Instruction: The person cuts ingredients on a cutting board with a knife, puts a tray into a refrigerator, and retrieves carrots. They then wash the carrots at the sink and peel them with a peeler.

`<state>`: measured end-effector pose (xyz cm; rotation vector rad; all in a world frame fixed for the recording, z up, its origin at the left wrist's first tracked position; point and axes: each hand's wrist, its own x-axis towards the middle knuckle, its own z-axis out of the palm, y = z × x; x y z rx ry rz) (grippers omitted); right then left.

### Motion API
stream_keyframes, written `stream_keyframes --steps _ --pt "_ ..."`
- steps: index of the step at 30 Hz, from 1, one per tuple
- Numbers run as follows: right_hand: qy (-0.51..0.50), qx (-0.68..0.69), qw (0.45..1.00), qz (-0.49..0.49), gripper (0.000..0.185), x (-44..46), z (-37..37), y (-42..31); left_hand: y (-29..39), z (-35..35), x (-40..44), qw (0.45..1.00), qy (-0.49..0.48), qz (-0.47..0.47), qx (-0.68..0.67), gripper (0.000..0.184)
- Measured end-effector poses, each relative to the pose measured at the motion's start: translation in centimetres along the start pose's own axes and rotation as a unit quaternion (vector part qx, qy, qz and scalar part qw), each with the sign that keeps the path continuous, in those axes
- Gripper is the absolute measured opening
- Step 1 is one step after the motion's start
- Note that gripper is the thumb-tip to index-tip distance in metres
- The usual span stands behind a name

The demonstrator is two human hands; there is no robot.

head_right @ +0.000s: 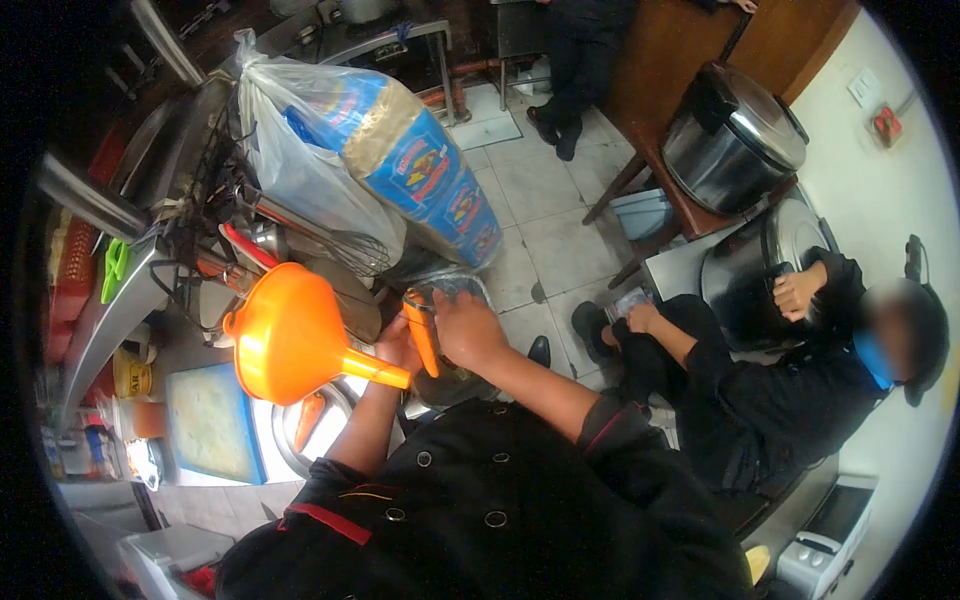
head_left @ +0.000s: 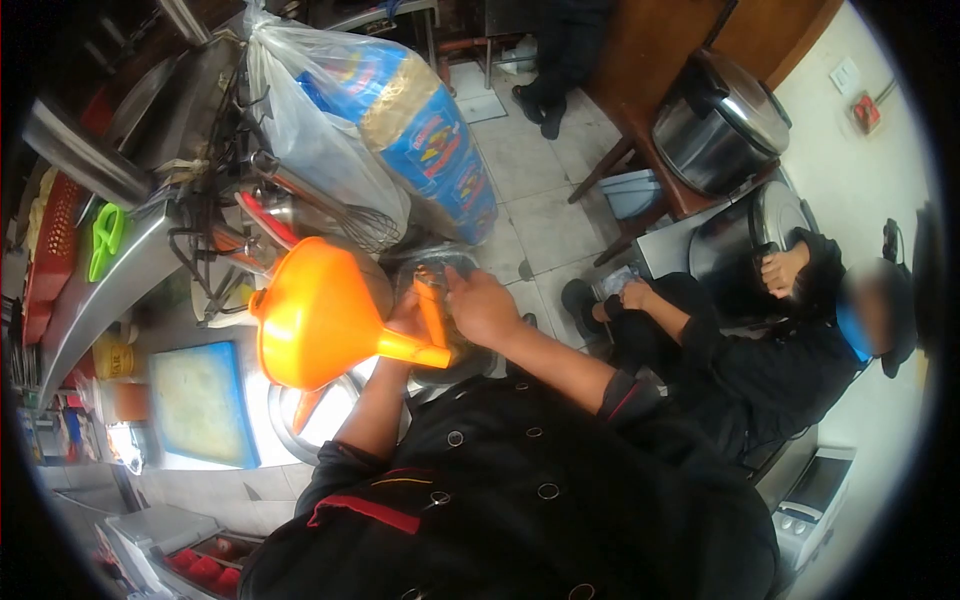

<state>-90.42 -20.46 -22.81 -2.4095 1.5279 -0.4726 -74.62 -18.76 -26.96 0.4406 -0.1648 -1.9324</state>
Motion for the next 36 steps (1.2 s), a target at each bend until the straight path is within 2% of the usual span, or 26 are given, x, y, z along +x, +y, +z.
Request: stream_keyframes --steps 3,12,17,21,22,23,24,26,31,33,34,36 --pt "-0.014 -0.015 1.0 -0.002 0.045 0.1 0.2 -0.4 0.0 -0.2 0.3 0.999 0.002 -0.028 -0.017 0.037" --pt "-0.09 0.018 0.995 0.031 0.046 0.9 0.1 -0.5 -0.2 -2.2 1.8 0.998 -0.021 0.017 0.059 0.035" --pt "-0.107 0.021 0.993 0.034 0.044 1.4 0.1 0.1 -0.7 -1.8 3.3 0.997 0.065 -0.036 -0.006 0.043" --pt "-0.162 0.034 0.986 0.018 0.036 0.5 0.4 -0.6 0.5 -3.3 4.3 0.996 0.064 -0.044 -0.035 0.043" --pt "-0.178 0.038 0.983 -0.003 0.034 0.3 -0.3 -1.5 1.4 -4.8 4.7 0.999 0.008 -0.039 -0.035 0.043" --pt "-0.198 0.036 0.979 0.02 0.034 0.1 -1.2 -2.1 1.7 -6.2 5.2 0.998 -0.047 -0.031 -0.035 0.043" --pt "-0.201 0.036 0.979 0.018 0.034 0.1 -1.1 -2.0 1.8 -6.5 5.8 0.998 -0.046 -0.029 -0.037 0.043" --pt "-0.203 0.032 0.979 -0.007 0.036 0.1 -0.7 -1.6 2.4 -7.1 6.9 0.995 0.093 0.014 -0.031 0.042" --pt "-0.241 0.048 0.969 -0.015 0.032 -1.2 -1.9 -1.6 2.3 -9.7 7.9 0.998 0.053 0.006 -0.021 0.04" --pt "-0.247 0.065 0.967 -0.016 0.032 -1.5 -1.6 -1.4 2.0 -11.3 8.3 0.998 0.015 0.052 -0.028 0.04" --pt "-0.255 0.071 0.964 -0.031 0.031 -1.7 -1.4 -1.2 1.9 -12.1 8.6 0.998 0.017 0.053 -0.029 0.04" --pt "-0.263 0.077 0.961 -0.046 0.03 -1.7 -1.9 -1.2 1.7 -13.4 9.2 0.991 0.101 0.078 -0.032 0.042"
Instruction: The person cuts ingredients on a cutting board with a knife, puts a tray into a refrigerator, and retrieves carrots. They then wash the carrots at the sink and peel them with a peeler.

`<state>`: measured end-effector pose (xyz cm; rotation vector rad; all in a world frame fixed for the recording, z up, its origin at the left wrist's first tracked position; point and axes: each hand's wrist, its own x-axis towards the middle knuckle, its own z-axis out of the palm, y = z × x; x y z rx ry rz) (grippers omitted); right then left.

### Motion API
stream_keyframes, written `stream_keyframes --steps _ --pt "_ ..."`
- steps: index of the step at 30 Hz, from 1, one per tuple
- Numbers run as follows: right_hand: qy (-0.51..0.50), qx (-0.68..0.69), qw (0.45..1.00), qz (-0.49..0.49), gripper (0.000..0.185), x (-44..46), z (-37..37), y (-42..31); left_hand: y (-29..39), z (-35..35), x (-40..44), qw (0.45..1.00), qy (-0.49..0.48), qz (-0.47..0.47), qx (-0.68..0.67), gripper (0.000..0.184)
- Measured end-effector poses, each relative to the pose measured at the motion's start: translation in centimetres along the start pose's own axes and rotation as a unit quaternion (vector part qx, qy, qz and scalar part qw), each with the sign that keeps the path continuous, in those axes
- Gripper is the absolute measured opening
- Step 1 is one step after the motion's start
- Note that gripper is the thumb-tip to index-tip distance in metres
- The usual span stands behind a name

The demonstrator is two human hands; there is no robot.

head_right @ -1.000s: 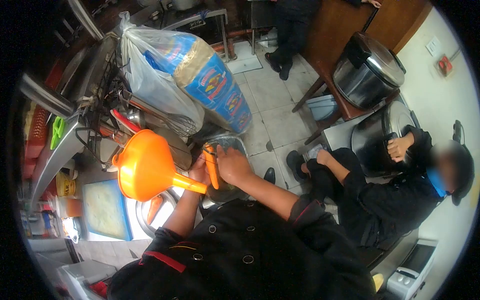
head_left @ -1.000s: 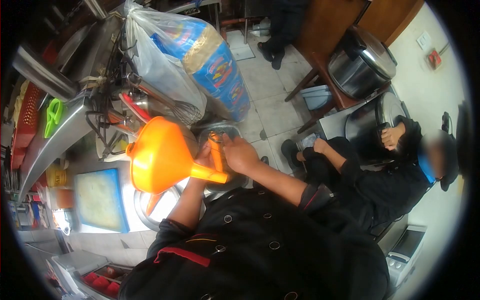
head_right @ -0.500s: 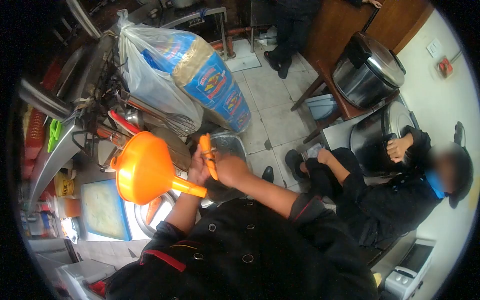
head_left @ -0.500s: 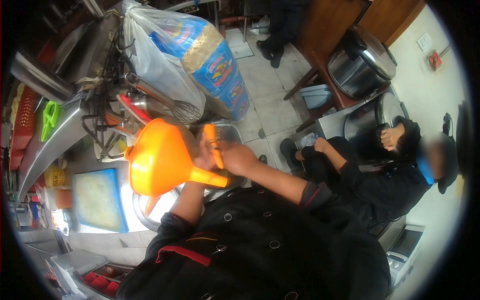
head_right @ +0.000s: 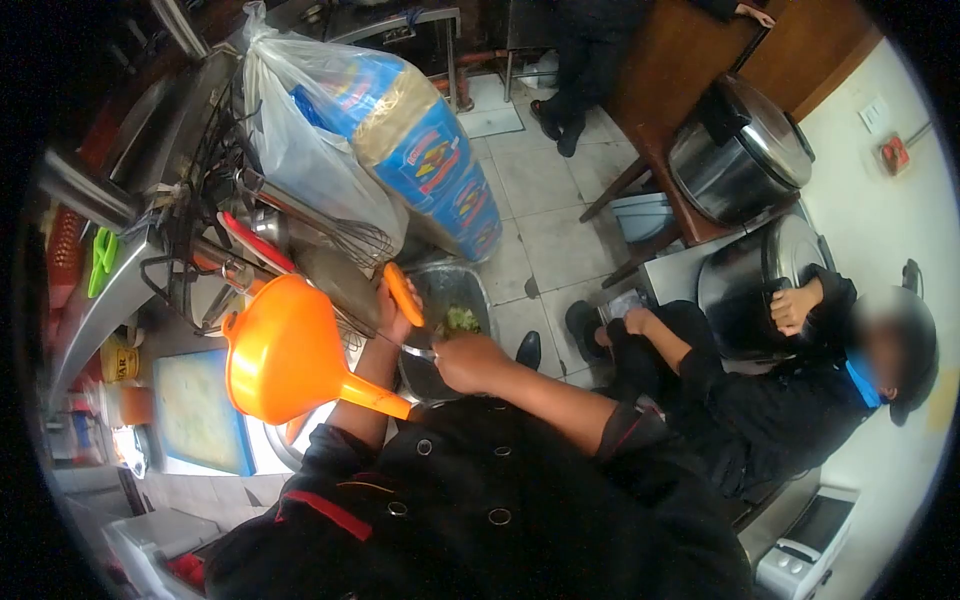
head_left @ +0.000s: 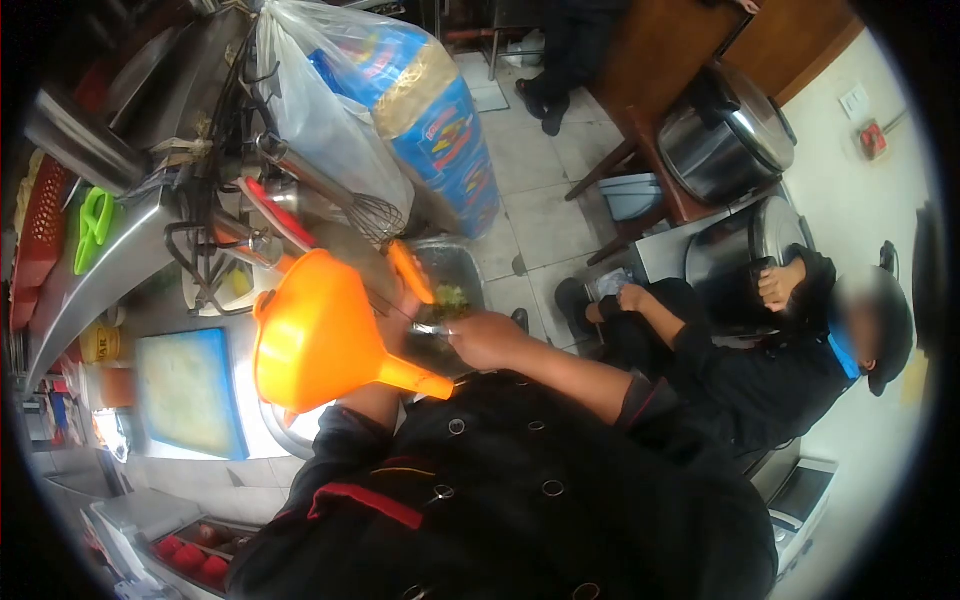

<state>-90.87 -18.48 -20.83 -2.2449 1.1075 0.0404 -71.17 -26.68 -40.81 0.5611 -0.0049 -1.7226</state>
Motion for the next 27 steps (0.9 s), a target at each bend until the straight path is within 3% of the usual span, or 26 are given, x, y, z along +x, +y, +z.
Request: stream_keyframes --steps 3,5,6,7,12,17,21,23,27 --pt "-0.043 0.034 0.998 0.009 0.036 -0.5 -1.6 -0.6 -0.2 1.2 -1.5 0.996 0.015 -0.037 -0.08 0.044" --pt "0.072 0.061 0.996 0.009 0.041 0.3 -0.1 1.0 -0.2 1.9 -2.9 0.998 0.029 -0.049 -0.037 0.046" --pt "0.072 0.062 0.995 0.008 0.041 0.7 0.1 1.1 -0.2 2.1 -3.5 0.997 0.041 -0.061 0.008 0.047" --pt "0.119 0.102 0.987 0.043 0.045 1.2 0.1 1.0 -0.2 2.9 -4.5 0.998 -0.023 -0.057 -0.006 0.044" --pt "0.222 0.173 0.952 0.121 0.043 3.7 1.4 1.1 -2.2 6.7 -8.0 0.992 -0.083 -0.08 -0.059 0.033" --pt "0.206 0.278 0.925 0.155 0.03 4.6 2.0 1.1 -2.6 11.0 -10.4 0.998 0.007 -0.063 -0.009 0.036" --pt "0.195 0.303 0.917 0.17 0.025 4.2 1.2 1.3 -1.5 11.4 -11.6 0.997 0.005 -0.063 0.053 0.035" --pt "0.208 0.273 0.926 0.16 0.025 4.8 2.5 2.4 -1.2 12.5 -12.5 0.989 0.11 -0.038 0.092 0.035" --pt "0.213 0.201 0.945 0.147 0.029 4.2 1.7 1.0 -1.1 4.2 -10.5 0.994 0.031 -0.024 0.107 0.036"
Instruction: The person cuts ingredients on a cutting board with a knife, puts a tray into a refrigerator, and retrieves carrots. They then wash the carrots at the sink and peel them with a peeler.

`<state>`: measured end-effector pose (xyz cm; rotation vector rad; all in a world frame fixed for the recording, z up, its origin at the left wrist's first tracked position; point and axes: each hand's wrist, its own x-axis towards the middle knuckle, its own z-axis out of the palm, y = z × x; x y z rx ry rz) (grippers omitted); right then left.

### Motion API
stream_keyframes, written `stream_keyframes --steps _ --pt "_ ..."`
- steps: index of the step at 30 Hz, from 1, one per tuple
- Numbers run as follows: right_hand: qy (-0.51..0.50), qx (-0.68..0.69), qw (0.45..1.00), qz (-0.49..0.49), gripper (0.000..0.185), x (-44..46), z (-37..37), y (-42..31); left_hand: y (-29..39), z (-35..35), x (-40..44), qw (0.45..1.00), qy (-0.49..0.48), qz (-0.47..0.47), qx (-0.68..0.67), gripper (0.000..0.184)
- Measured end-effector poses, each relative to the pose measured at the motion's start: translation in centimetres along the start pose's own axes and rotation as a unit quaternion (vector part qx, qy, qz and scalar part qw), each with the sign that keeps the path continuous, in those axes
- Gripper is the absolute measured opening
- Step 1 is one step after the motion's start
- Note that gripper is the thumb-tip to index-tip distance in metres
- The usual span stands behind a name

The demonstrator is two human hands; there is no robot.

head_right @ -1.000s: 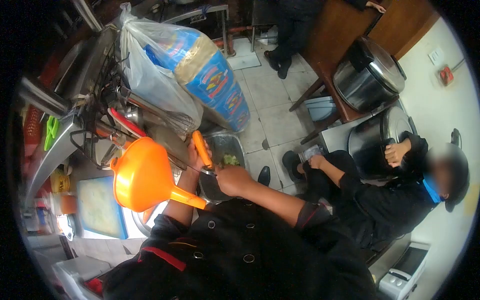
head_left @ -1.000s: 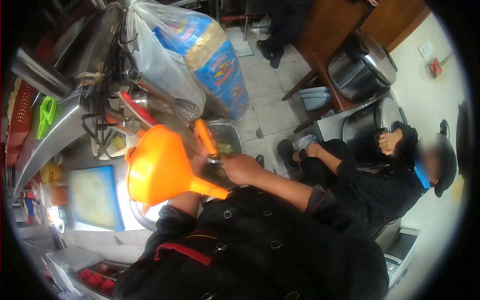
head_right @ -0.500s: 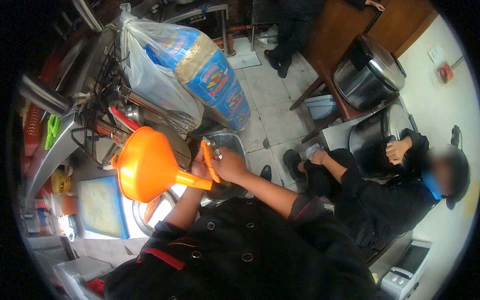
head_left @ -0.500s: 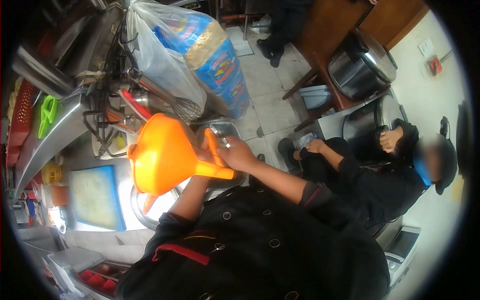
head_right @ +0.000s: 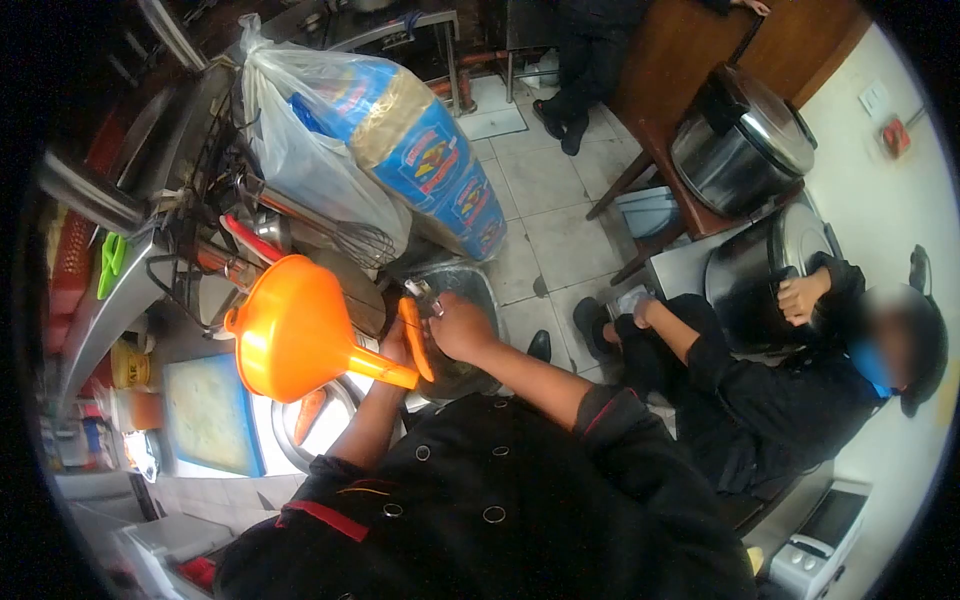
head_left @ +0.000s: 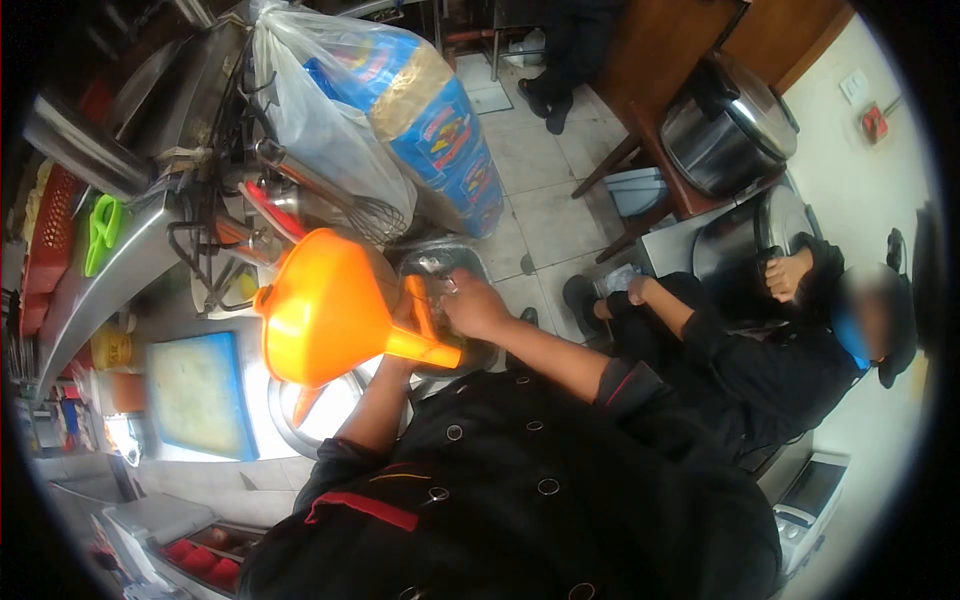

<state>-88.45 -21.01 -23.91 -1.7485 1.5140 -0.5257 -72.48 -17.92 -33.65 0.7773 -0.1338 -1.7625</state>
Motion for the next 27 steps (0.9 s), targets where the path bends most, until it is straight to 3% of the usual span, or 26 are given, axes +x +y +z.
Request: stream_keyframes --steps 2,8,11,18,27 --pt "-0.015 -0.021 1.0 -0.004 0.03 -0.4 -0.2 -0.5 0.0 -0.4 -0.4 0.987 -0.158 -0.027 -0.028 0.041" --pt "-0.006 -0.092 0.995 -0.043 0.027 -0.8 0.0 -0.4 0.2 2.9 -1.0 0.993 -0.117 -0.015 -0.03 0.034" --pt "0.021 -0.115 0.991 -0.062 0.025 -0.9 0.1 0.0 0.4 3.8 -1.3 0.988 -0.129 -0.054 -0.06 0.033" --pt "0.06 -0.124 0.986 -0.089 0.025 -1.3 -0.1 0.3 0.5 3.9 -1.2 0.989 -0.137 -0.045 -0.044 0.034" --pt "0.021 -0.108 0.991 -0.071 0.026 -1.9 -1.5 -0.3 1.2 5.8 -1.3 0.998 -0.053 0.008 0.02 0.035"
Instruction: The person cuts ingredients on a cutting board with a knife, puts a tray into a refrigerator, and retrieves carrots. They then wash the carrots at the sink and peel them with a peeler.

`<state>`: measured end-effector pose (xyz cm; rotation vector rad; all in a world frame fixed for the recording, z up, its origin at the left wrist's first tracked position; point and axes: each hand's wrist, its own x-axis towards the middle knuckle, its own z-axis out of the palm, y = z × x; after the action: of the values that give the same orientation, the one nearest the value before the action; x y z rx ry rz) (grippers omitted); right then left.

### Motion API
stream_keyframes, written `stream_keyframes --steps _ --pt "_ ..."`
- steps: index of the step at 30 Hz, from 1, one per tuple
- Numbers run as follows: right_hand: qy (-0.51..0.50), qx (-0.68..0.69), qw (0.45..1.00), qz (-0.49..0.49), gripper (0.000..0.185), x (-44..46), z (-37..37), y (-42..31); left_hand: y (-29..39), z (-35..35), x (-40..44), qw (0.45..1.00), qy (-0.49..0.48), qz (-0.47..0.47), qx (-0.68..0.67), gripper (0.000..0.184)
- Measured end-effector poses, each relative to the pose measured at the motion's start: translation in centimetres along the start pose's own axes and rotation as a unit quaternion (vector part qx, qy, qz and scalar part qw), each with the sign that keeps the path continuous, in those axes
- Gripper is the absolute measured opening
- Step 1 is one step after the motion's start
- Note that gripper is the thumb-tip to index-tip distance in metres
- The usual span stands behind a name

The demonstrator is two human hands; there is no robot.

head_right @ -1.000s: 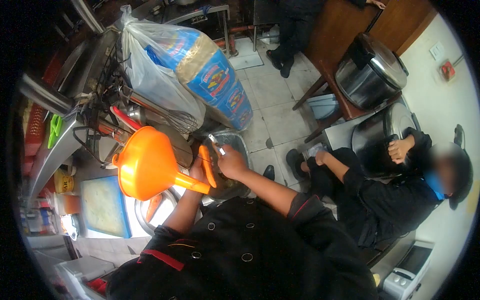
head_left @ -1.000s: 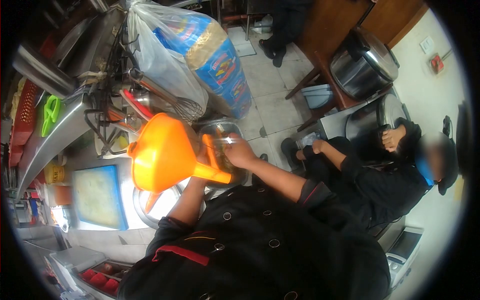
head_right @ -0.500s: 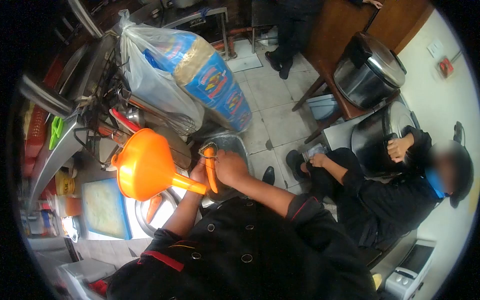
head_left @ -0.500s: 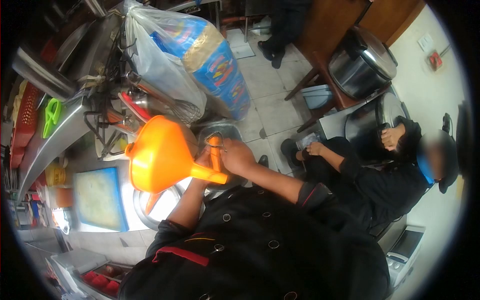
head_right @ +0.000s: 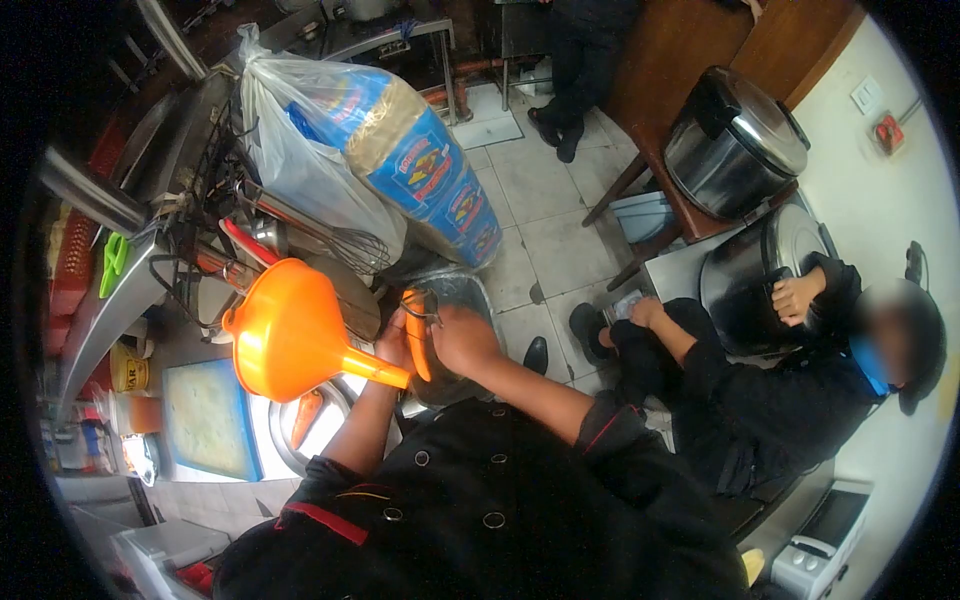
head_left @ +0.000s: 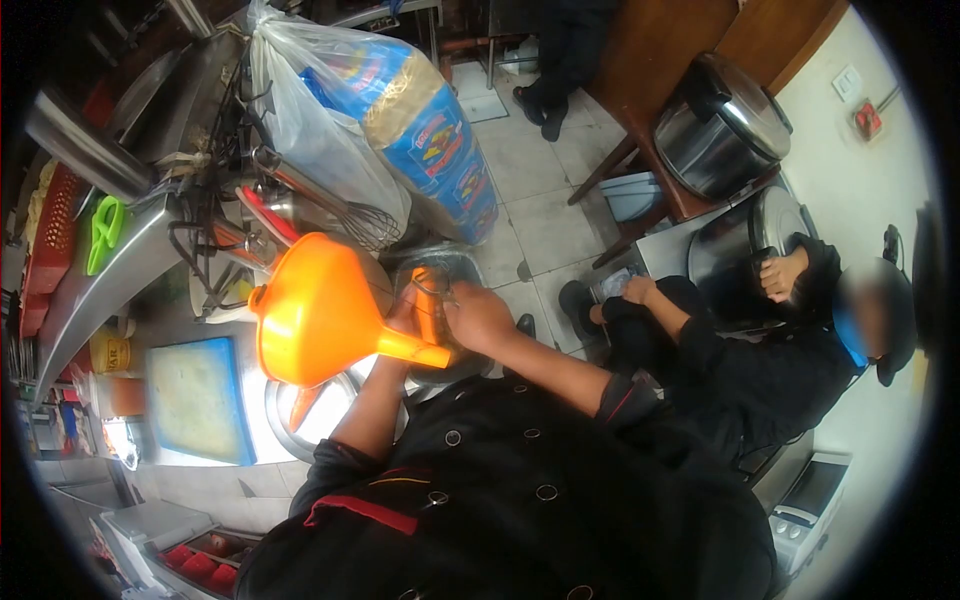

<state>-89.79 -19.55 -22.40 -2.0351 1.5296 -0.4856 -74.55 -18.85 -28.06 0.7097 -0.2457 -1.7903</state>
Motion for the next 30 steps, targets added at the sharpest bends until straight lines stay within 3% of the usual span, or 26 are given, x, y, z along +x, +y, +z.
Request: stream_keyframes --steps 2,5,9,12,15,18,21,25,27,30 --pt "0.019 0.0 1.0 0.002 0.025 0.5 0.3 0.2 -0.5 -2.4 1.3 0.992 -0.124 -0.008 0.0 0.033" --pt "0.037 -0.005 0.999 0.0 0.024 0.6 0.5 0.4 -0.8 -1.1 0.5 0.998 -0.052 -0.009 -0.02 0.034" --pt "0.013 -0.018 1.0 -0.011 0.023 0.7 0.5 0.2 -0.6 0.1 0.3 0.997 -0.069 0.001 -0.018 0.034" --pt "-0.031 -0.056 0.998 -0.007 0.023 1.2 0.1 -0.1 -0.3 1.0 0.3 0.999 -0.016 -0.003 -0.028 0.034" --pt "-0.028 -0.107 0.991 -0.073 0.023 1.3 1.8 1.0 0.6 2.2 0.2 0.991 -0.026 -0.068 -0.108 0.034" --pt "-0.086 -0.113 0.989 -0.033 0.024 0.1 1.0 -0.5 0.2 -2.2 3.3 0.993 -0.061 -0.038 -0.093 0.038" --pt "-0.145 -0.129 0.98 -0.043 0.026 -0.4 0.3 -0.7 0.0 -6.2 6.3 0.974 -0.105 -0.117 -0.161 0.047" --pt "-0.189 -0.117 0.974 -0.045 0.024 -1.3 -1.6 -1.3 -0.4 -7.9 8.4 0.973 -0.127 -0.072 -0.177 0.045" --pt "-0.251 -0.12 0.96 -0.033 0.023 -1.5 -2.3 -1.4 -0.5 -8.4 8.9 0.989 -0.004 0.016 -0.148 0.043" --pt "-0.286 -0.114 0.951 -0.022 0.028 -1.7 -2.3 -1.0 -0.3 -12.0 11.0 0.986 0.073 0.026 -0.147 0.04"
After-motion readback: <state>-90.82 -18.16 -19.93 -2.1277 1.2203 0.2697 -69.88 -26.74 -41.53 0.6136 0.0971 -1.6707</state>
